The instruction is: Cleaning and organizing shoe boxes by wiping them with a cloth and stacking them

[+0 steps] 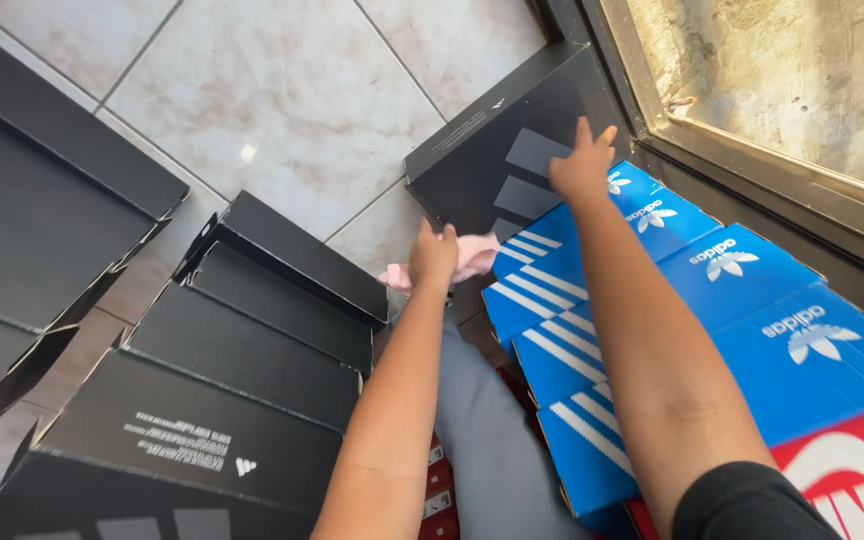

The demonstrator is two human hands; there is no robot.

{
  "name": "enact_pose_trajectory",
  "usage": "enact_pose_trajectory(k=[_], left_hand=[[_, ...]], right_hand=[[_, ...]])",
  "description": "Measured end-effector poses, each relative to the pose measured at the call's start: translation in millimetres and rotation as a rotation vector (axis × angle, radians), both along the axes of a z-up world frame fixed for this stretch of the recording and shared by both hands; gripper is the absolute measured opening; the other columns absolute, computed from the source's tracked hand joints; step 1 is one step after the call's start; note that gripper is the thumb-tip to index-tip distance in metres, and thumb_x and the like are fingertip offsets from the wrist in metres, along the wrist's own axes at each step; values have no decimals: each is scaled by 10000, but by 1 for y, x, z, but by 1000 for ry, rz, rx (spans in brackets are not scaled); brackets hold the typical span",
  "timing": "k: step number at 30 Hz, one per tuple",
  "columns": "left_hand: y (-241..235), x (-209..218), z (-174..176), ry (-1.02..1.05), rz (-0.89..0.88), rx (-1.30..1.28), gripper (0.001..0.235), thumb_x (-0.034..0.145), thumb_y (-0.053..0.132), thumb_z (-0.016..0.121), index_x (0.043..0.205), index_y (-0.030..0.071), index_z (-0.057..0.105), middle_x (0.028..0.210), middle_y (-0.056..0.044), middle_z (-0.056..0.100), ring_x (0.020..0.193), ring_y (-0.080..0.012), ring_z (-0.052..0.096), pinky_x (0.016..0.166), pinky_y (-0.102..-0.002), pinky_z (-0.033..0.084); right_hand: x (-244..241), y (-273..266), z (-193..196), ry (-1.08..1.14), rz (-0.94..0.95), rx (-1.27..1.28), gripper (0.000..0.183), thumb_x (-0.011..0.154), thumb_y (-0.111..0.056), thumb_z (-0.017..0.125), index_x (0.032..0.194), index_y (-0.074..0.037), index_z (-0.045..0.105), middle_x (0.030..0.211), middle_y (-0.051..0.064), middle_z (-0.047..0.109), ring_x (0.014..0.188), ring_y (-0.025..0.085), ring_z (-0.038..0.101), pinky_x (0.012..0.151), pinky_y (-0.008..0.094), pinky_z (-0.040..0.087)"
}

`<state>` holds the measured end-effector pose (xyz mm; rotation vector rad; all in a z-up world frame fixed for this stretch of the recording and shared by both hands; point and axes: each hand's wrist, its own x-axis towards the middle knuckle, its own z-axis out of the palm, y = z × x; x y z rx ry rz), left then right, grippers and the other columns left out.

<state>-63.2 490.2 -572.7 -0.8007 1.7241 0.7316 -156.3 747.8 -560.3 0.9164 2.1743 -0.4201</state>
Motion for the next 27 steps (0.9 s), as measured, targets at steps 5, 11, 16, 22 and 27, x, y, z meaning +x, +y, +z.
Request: enact_pose_trajectory(k=[5,11,16,22,27], left_hand=[[-20,-22,112,572,882,70,342,1027,284,566,1230,30,674,1066,-161,682,898,-184,608,733,-295,557],[-86,-37,241,816,1072,-26,299,1073,349,524,1156,113,687,986,-62,658,917,-125,580,821,-255,497],[-154,10,348,831,825,-93,254,1057,298,513,1132,130,689,1067,-130,676,1053,-250,642,967,-412,490],[-292,99,462,776,508,401,346,1029,207,569,1312,36,671,1286,-197,694,1285,-342,596,1095,-431,455],[-396,173,422,1196,418,-523,483,1002,162,634,1441,22,492,1530,-210,447,1378,-361,460,1152,-493,345]], right_hand=[[-3,-121,98,390,-390,-468,512,964,-262,674,1458,-204,555,1484,165,474,1417,404,430,1134,591,351],[48,-245,186,464,-869,-1251,389,976,-394,612,1263,-135,659,1100,95,738,879,184,732,721,357,623],[112,-323,293,620,-591,-1317,629,851,-276,771,1397,-23,586,1367,176,612,1146,235,623,936,446,578],[184,-378,421,676,-258,-894,371,894,-180,713,1226,-25,660,1280,188,659,1208,290,605,1053,498,464],[243,-450,443,777,509,-753,696,872,-226,667,1526,-118,455,1655,250,256,1478,481,302,1199,557,229]])
